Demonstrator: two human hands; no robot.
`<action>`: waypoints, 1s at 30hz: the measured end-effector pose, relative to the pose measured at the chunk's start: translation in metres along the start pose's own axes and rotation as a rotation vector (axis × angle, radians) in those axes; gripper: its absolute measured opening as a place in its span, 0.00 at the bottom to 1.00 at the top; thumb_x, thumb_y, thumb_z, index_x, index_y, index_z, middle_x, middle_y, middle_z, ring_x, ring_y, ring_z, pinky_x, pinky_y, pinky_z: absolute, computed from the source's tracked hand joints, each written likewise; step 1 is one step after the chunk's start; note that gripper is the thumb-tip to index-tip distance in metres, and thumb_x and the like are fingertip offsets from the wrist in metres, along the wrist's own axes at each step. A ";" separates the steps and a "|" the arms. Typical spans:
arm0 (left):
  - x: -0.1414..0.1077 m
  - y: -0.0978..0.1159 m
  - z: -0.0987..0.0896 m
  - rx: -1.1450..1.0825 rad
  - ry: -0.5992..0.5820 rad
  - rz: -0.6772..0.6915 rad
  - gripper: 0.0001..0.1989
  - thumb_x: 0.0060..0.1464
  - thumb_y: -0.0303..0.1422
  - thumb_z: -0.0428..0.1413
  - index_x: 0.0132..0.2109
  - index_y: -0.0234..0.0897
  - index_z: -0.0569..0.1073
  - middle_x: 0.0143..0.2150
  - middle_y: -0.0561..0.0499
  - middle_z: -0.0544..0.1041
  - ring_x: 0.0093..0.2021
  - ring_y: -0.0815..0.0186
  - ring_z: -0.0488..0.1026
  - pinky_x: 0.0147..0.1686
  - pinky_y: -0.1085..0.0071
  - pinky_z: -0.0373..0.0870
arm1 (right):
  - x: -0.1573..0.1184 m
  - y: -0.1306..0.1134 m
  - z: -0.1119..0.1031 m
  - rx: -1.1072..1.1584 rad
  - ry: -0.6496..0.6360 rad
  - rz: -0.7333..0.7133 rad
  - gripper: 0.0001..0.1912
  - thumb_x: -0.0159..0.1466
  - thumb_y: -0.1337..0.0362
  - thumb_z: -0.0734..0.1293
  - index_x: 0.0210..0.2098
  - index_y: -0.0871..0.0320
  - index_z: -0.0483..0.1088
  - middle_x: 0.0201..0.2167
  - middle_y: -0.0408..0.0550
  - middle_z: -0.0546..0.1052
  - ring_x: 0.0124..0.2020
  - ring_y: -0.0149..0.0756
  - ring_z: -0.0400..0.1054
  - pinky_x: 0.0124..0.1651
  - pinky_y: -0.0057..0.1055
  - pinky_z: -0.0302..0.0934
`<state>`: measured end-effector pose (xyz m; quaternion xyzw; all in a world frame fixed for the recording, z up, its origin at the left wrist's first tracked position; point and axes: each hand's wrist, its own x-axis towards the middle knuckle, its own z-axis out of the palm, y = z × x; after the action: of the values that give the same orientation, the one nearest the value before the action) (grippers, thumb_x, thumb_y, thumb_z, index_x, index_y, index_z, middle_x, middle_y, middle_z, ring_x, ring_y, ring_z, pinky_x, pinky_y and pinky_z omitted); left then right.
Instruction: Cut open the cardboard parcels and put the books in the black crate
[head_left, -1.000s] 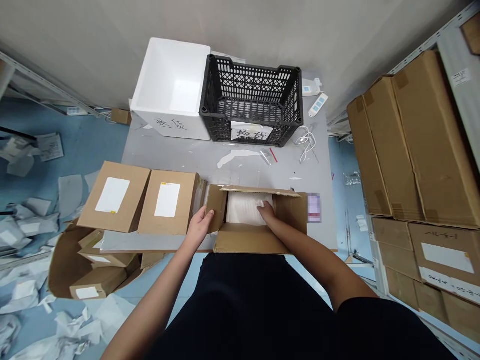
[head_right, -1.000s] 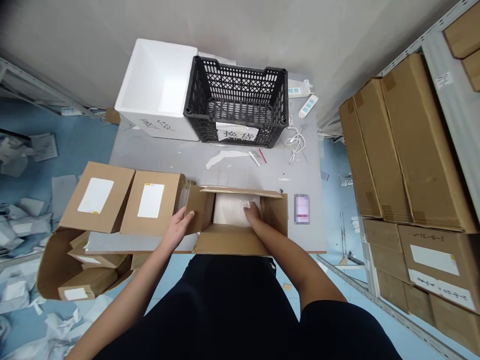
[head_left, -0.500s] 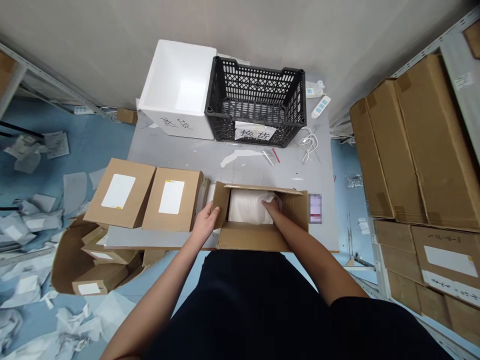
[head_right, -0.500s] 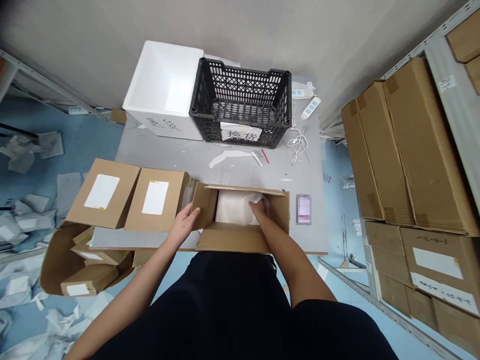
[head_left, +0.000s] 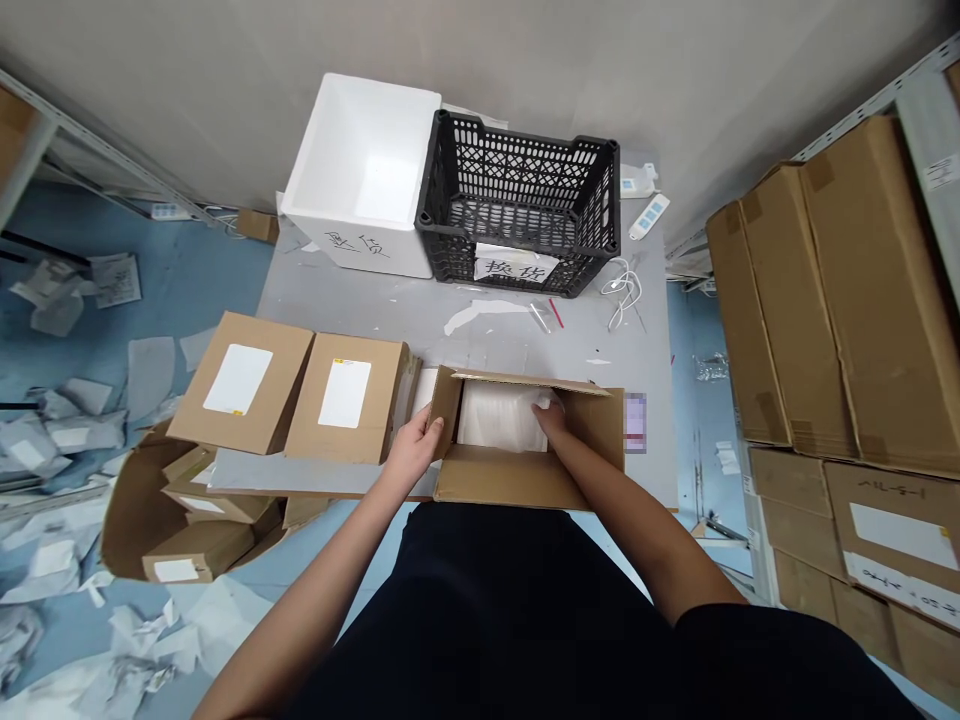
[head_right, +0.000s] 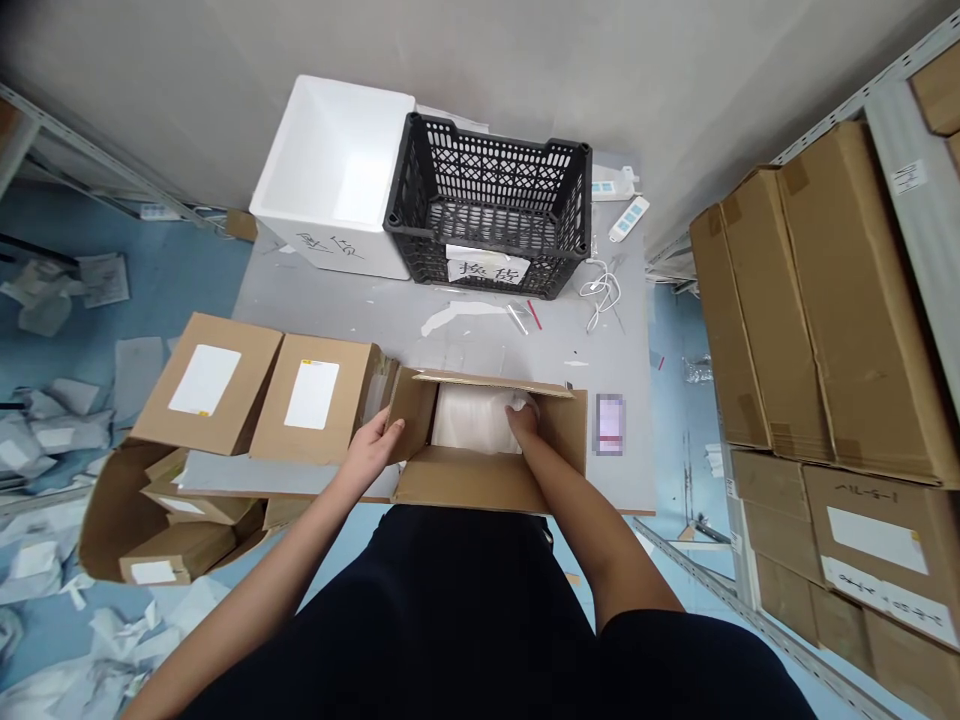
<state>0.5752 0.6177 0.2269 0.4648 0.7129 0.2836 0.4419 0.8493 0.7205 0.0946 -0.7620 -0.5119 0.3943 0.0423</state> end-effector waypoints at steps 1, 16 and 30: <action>-0.001 0.003 0.000 0.075 -0.004 -0.008 0.25 0.62 0.43 0.46 0.62 0.39 0.67 0.48 0.45 0.79 0.49 0.54 0.75 0.47 0.61 0.70 | -0.002 -0.001 0.000 -0.006 0.011 -0.014 0.20 0.61 0.61 0.65 0.51 0.61 0.71 0.48 0.59 0.77 0.52 0.47 0.70 0.53 0.39 0.63; -0.012 0.055 0.009 0.406 0.278 0.432 0.29 0.61 0.32 0.49 0.68 0.38 0.56 0.69 0.38 0.56 0.68 0.51 0.57 0.61 0.52 0.62 | 0.012 -0.009 0.008 0.035 0.019 0.127 0.36 0.55 0.52 0.72 0.58 0.64 0.65 0.52 0.61 0.75 0.56 0.49 0.69 0.53 0.36 0.64; 0.027 0.045 0.096 0.721 -0.604 -0.106 0.36 0.59 0.37 0.51 0.71 0.36 0.48 0.70 0.32 0.52 0.68 0.42 0.54 0.59 0.49 0.61 | 0.023 -0.001 0.000 0.288 -0.016 0.028 0.26 0.54 0.54 0.72 0.51 0.55 0.71 0.50 0.51 0.78 0.55 0.44 0.70 0.57 0.39 0.63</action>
<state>0.6745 0.6602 0.2101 0.6133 0.6282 -0.1530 0.4537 0.8527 0.7394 0.0822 -0.7522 -0.4397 0.4700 0.1415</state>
